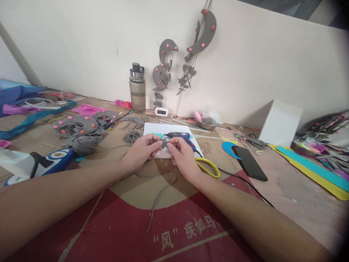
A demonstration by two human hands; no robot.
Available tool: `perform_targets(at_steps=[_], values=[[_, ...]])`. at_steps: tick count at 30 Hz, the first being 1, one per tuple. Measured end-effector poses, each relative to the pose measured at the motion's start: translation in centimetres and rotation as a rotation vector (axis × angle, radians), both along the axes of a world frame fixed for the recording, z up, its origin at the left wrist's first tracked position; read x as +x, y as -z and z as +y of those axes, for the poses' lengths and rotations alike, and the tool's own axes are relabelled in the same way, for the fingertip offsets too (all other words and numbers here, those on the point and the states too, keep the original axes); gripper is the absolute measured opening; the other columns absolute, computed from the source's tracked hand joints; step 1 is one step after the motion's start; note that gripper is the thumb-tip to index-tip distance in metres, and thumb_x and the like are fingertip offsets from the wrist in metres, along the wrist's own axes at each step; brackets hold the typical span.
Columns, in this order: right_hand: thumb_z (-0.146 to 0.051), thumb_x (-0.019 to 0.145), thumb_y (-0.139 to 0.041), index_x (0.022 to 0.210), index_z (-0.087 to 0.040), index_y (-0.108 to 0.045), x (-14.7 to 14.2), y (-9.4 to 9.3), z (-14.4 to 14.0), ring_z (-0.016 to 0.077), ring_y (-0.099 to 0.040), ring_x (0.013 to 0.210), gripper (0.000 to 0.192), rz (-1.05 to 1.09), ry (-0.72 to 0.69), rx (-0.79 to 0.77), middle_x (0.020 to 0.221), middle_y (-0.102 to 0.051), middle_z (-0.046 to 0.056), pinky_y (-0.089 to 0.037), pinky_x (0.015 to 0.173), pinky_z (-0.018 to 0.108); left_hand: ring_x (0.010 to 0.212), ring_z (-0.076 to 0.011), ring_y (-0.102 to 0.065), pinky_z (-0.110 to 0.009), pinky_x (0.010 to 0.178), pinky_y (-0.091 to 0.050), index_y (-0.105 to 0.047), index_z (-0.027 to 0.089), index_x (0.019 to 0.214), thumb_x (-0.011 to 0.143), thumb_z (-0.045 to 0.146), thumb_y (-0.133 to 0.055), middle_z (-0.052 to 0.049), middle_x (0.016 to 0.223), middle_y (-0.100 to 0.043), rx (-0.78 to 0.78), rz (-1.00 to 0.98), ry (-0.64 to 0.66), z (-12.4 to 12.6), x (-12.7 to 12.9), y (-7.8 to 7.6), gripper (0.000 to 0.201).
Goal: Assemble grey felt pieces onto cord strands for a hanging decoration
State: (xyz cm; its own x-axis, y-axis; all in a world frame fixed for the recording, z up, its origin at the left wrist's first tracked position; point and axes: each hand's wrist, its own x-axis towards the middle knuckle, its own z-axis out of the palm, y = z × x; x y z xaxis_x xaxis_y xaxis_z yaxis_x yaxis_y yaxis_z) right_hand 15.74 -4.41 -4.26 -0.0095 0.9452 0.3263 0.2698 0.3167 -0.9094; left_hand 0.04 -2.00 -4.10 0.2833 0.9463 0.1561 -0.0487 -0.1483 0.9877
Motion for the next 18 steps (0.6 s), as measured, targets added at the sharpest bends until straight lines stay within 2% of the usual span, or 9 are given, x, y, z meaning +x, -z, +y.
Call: perform_targets(at_steps=[4,8,11,15,18], values=[[-0.036,0.082,-0.055,0.094,-0.021,-0.049,-0.1,0.1,-0.1,0.0105,-0.05,0.064,0.021,-0.032,0.041,0.084,0.081,-0.056,0.0,-0.043,0.058,0.023,0.043,-0.0087,-0.043,-0.021,0.044,-0.03,-0.059,0.019,0.088,0.073,0.036,-0.064,0.004,0.056,-0.057,0.084,0.243,-0.103,-0.7,0.1,-1.0,0.024],[-0.035,0.084,-0.053,0.088,-0.021,-0.049,0.0,0.1,-0.2,0.0117,-0.051,0.065,0.015,-0.073,0.021,0.086,0.078,-0.057,-0.001,-0.043,0.06,0.024,0.048,-0.0134,-0.05,-0.023,0.049,-0.033,-0.062,0.018,0.091,0.071,0.036,-0.065,0.004,0.05,-0.057,0.156,0.426,-0.169,-0.9,0.1,-1.5,0.026],[-0.034,0.084,-0.053,0.086,-0.021,-0.05,0.0,0.1,-0.2,0.0123,-0.051,0.066,0.013,-0.087,0.019,0.079,0.077,-0.056,-0.001,-0.043,0.06,0.025,0.046,-0.0122,-0.048,-0.022,0.047,-0.032,-0.06,0.018,0.096,0.075,0.04,-0.062,0.005,0.051,-0.056,0.151,0.368,-0.195,-0.9,-0.1,-1.3,0.03],[-0.034,0.084,-0.052,0.085,-0.021,-0.05,-0.1,0.0,-0.3,0.0126,-0.051,0.066,0.013,-0.092,0.015,0.081,0.075,-0.056,-0.001,-0.042,0.059,0.025,0.047,-0.0085,-0.044,-0.021,0.045,-0.032,-0.062,0.019,0.097,0.079,0.04,-0.059,0.003,0.064,-0.059,0.171,0.228,-0.154,-1.1,-0.2,-1.0,0.028],[-0.035,0.085,-0.052,0.084,-0.022,-0.05,-0.1,-0.1,-0.3,0.0125,-0.052,0.065,0.013,-0.105,0.016,0.084,0.075,-0.056,-0.001,-0.042,0.058,0.025,0.047,-0.0085,-0.044,-0.021,0.045,-0.033,-0.067,0.019,0.092,0.079,0.038,-0.06,0.002,0.062,-0.058,0.182,0.256,-0.113,-1.4,-0.2,-1.1,0.025]])
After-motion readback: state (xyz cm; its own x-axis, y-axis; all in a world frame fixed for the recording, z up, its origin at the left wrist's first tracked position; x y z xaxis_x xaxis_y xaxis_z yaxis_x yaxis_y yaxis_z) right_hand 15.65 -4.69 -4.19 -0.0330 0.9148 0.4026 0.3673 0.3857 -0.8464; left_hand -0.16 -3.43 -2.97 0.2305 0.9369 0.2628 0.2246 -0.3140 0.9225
